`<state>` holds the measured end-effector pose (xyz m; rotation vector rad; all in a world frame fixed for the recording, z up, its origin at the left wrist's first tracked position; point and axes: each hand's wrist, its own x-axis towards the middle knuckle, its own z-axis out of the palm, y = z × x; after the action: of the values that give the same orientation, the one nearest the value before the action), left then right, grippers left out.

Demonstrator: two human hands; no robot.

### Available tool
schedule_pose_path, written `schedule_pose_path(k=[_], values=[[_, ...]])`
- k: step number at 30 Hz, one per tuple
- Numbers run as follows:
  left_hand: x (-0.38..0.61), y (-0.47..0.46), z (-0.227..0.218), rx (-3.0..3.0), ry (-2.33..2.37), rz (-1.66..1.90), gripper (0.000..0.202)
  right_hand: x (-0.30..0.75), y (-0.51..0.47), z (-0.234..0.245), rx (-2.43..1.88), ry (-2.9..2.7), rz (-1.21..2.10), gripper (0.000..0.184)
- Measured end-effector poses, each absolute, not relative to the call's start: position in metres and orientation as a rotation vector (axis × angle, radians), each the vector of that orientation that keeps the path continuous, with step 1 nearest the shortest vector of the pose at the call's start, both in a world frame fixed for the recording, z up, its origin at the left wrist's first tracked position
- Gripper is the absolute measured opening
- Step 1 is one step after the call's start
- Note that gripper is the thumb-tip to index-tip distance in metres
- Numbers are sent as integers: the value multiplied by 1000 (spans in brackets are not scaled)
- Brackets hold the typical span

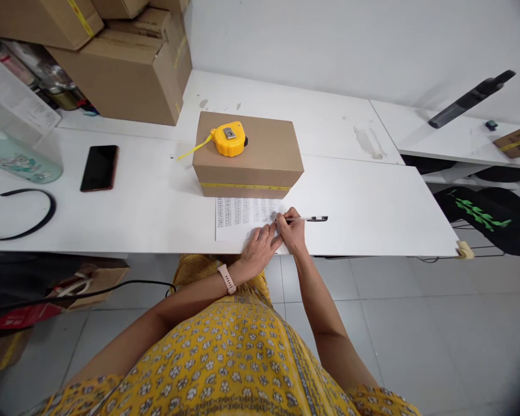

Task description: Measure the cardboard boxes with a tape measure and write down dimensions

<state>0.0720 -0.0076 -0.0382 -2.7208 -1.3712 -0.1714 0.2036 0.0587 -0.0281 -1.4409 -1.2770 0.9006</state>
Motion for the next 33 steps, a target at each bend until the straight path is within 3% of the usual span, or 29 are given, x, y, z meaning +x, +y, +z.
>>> schedule_pose_path(k=[33], values=[[71,-8,-36,-2726,-1361,-160,48,205,59,-29,-1431,-1280,856,29]])
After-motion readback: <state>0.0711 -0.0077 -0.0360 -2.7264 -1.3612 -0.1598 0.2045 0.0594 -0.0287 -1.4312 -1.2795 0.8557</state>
